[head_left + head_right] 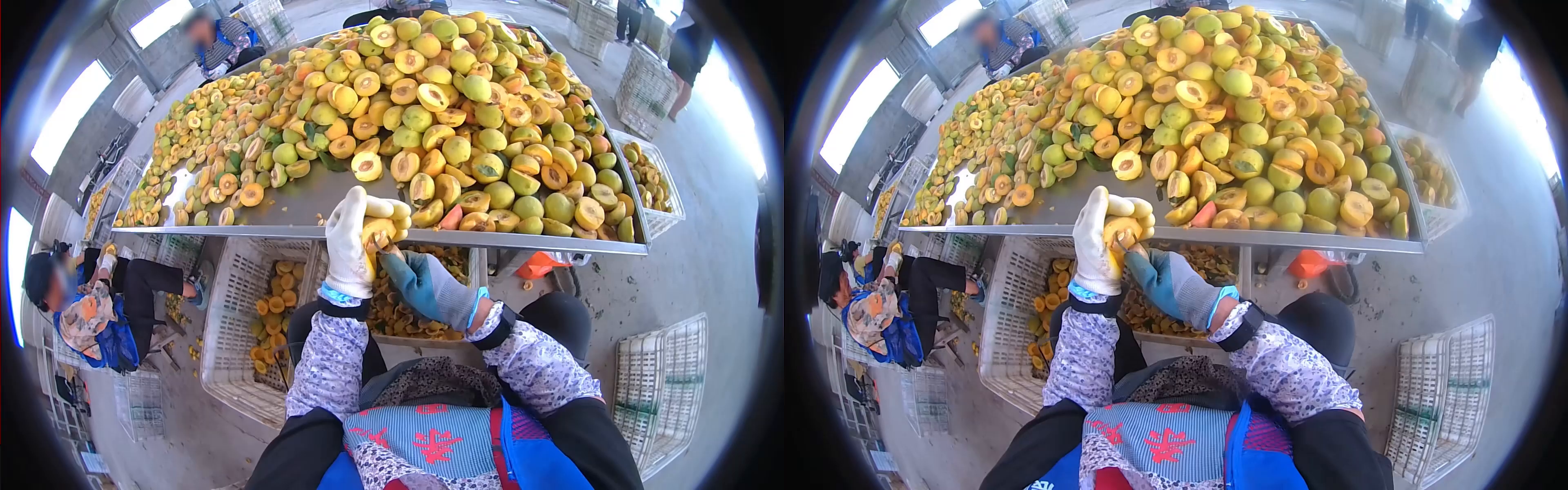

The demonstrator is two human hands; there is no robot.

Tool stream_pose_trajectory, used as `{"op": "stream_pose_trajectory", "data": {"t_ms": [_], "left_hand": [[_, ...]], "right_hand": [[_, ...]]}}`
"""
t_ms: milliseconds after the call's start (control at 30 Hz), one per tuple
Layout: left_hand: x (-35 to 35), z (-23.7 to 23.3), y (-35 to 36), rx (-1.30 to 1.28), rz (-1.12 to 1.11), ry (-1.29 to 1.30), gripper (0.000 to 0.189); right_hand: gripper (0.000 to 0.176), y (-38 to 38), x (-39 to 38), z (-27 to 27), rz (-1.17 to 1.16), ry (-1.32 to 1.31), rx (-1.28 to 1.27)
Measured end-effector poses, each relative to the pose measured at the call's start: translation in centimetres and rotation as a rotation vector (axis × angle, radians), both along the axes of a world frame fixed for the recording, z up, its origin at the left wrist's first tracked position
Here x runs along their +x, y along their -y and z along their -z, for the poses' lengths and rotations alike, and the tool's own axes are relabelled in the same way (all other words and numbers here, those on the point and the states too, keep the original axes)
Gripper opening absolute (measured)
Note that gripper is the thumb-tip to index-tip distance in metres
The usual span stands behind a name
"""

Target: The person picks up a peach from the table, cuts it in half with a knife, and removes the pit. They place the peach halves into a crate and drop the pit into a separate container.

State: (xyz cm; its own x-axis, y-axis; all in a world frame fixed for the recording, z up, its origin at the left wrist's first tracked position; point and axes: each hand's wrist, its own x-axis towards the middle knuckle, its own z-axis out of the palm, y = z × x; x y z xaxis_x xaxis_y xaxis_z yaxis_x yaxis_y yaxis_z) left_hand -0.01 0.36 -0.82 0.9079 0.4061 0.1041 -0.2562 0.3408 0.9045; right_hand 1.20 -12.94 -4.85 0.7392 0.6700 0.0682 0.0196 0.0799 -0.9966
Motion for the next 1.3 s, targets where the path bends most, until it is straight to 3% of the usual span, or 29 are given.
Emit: {"op": "stream_pose_trajectory", "data": {"t_ms": [100,200,267,400,500,600,700,800,900,933,967,1000,1067,1100,1167,1233,1300], "left_hand": [[0.3,-0.6,-0.9,0.173,0.126,-0.109,0.048],[0.3,-0.4,-1.0,0.008,0.221,-0.057,0.051],[0.2,-0.3,-1.2,-0.016,0.268,-0.053,0.050],[0.3,-1.4,-1.4,0.341,0.334,-0.278,0.050],[0.3,-1.1,-1.7,0.299,0.383,-0.233,0.046],[0.4,0.5,-1.0,-0.063,0.265,0.000,0.041],[0.3,0.4,-0.5,-0.307,0.143,0.008,0.038],[0.2,0.7,-0.6,-0.397,0.049,0.017,0.038],[-0.5,0.0,-1.4,-0.455,-0.116,-0.015,0.031],[-0.4,1.8,-4.8,-0.556,0.070,0.218,0.027],[-1.5,0.8,-6.5,-0.559,-0.037,0.236,0.024],[-2.8,0.0,-8.5,-0.507,-0.133,0.221,0.024],[-5.8,-2.7,-10.1,-0.288,-0.427,0.060,0.026],[-6.8,-3.2,-11.6,-0.074,-0.500,-0.089,0.037],[-7.3,-0.6,-17.6,0.752,-0.707,-0.449,0.043],[-5.7,-1.6,-16.6,1.066,-0.820,-0.582,0.043],[-1.3,-1.7,-14.3,0.878,-0.545,-0.395,0.051]], "right_hand": [[0.055,1.4,0.2,-1.3,-0.167,-0.180,-0.123],[0.055,3.0,1.1,-3.7,-0.458,-0.627,-0.189],[0.055,3.0,1.3,-3.7,-0.444,-0.570,-0.250],[0.055,2.5,0.6,-2.6,-0.225,-0.217,-0.381],[0.052,3.0,1.4,-4.1,-0.415,-0.480,-0.437],[0.052,2.6,1.6,-2.2,-0.643,-0.840,-0.081],[0.054,1.9,1.1,-2.9,-0.552,-0.717,-0.110],[0.063,1.9,1.3,-3.5,-0.453,-0.339,-0.290],[0.058,1.4,1.5,1.2,-0.255,0.203,-0.335],[0.054,2.2,1.1,1.4,-0.258,0.283,-0.477],[0.050,3.2,0.7,1.5,-0.258,0.362,-0.621],[0.046,3.8,0.7,1.2,-0.257,0.447,-0.769],[0.042,4.1,1.0,-0.1,-0.188,0.480,-0.816],[0.040,4.1,1.2,-0.5,-0.155,0.495,-0.835],[0.036,3.9,1.1,-0.6,-0.049,0.541,-0.695],[0.033,3.6,0.9,-0.4,0.016,0.561,-0.594],[0.032,2.9,0.9,0.0,0.036,0.576,-0.534]]}}
